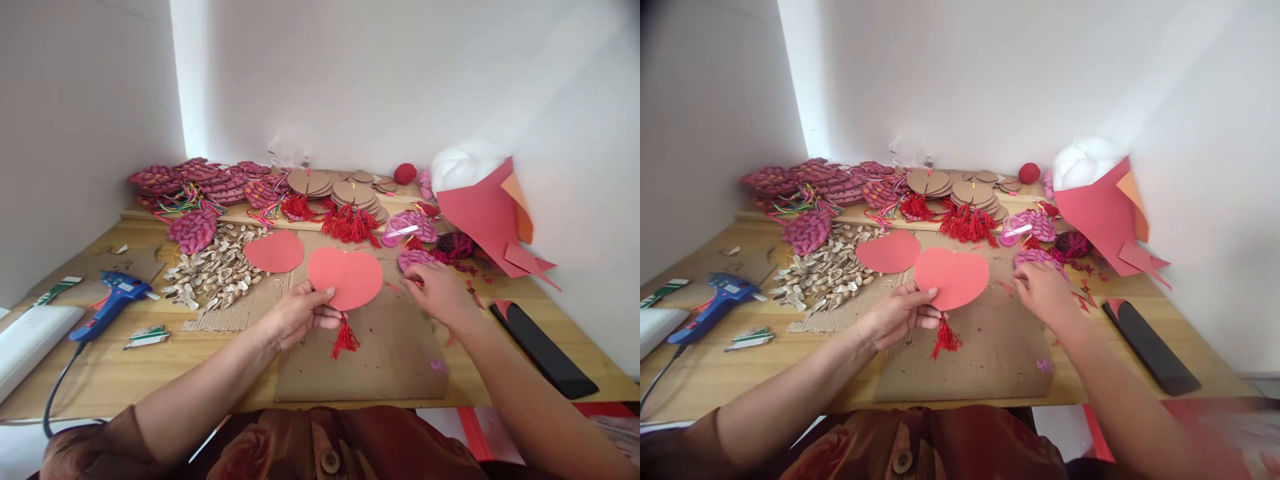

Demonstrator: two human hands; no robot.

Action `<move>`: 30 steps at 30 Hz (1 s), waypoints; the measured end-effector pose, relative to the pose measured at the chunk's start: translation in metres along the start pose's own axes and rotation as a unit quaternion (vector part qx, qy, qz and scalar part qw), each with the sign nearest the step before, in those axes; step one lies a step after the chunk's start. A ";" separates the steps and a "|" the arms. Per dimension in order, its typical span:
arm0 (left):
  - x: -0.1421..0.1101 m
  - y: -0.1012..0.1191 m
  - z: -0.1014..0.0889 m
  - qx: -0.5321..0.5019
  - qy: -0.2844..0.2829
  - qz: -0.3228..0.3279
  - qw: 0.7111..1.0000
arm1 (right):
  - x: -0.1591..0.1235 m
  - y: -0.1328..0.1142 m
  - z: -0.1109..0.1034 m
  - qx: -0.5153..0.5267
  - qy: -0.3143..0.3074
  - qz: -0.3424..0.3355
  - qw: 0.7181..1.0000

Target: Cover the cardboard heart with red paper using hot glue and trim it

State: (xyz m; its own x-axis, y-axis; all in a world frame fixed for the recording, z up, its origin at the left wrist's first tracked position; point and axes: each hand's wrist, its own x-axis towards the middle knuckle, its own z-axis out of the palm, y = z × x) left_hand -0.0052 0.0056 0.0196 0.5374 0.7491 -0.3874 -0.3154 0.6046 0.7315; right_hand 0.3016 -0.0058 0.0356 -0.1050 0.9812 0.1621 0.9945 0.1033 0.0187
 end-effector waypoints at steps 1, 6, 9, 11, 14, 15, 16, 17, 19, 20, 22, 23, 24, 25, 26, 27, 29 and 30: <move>-0.006 -0.005 0.002 -0.003 -0.007 -0.011 1.000 | 0.013 -0.008 0.004 0.010 -0.003 -0.010 1.000; -0.023 -0.035 -0.007 0.010 0.004 -0.051 0.999 | 0.079 -0.032 0.031 0.034 -0.008 -0.027 0.999; -0.023 -0.043 -0.016 0.013 0.029 -0.042 0.999 | 0.105 -0.037 0.044 0.025 -0.015 -0.032 0.999; -0.022 -0.043 -0.017 0.023 0.034 -0.038 0.998 | 0.114 -0.039 0.048 0.014 -0.024 -0.041 0.999; -0.021 -0.043 -0.015 0.041 0.033 -0.038 0.998 | 0.120 -0.041 0.051 -0.004 -0.038 -0.057 0.998; -0.022 -0.043 -0.014 0.044 0.035 -0.040 0.998 | 0.120 -0.042 0.051 -0.010 -0.042 -0.060 0.997; -0.022 -0.044 -0.013 0.045 0.037 -0.040 0.997 | 0.120 -0.042 0.051 -0.016 -0.045 -0.061 0.997; -0.023 -0.044 -0.014 0.045 0.041 -0.041 0.997 | 0.120 -0.043 0.051 -0.021 -0.048 -0.062 0.997; -0.027 -0.044 -0.016 0.045 0.048 -0.038 0.997 | 0.117 -0.042 0.049 -0.027 -0.052 -0.060 0.996; -0.029 -0.042 -0.018 0.045 0.049 -0.036 0.997 | 0.115 -0.042 0.048 -0.029 -0.053 -0.058 0.996; -0.035 -0.037 -0.023 0.045 0.052 -0.027 0.997 | 0.109 -0.039 0.045 -0.029 -0.048 -0.053 0.997; -0.038 -0.033 -0.026 0.045 0.055 -0.022 0.997 | 0.106 -0.037 0.043 -0.028 -0.043 -0.051 0.997; -0.042 -0.029 -0.029 0.044 0.059 -0.015 0.997 | 0.104 -0.036 0.042 -0.027 -0.037 -0.049 0.998; -0.045 -0.025 -0.031 0.043 0.067 -0.007 0.997 | 0.102 -0.034 0.041 -0.026 -0.032 -0.048 0.998; -0.048 -0.022 -0.034 0.042 0.075 -0.001 0.996 | 0.102 -0.032 0.041 -0.025 -0.030 -0.049 0.998; -0.051 -0.020 -0.036 0.042 0.085 0.005 0.996 | 0.103 -0.031 0.040 -0.026 -0.030 -0.051 0.998; -0.055 -0.020 -0.040 0.044 0.099 0.010 0.994 | 0.107 -0.029 0.040 -0.030 -0.037 -0.057 0.997; -0.056 -0.022 -0.042 0.047 0.103 0.009 0.994 | 0.110 -0.028 0.041 -0.033 -0.044 -0.062 0.997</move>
State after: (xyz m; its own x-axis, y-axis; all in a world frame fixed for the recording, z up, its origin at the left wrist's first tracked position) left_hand -0.0614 -0.0385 0.0019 0.3573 0.8052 -0.4733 -0.2448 0.5697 0.7846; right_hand 0.2620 0.1062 0.0130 -0.2239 0.9722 0.0682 0.9713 0.2169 0.0978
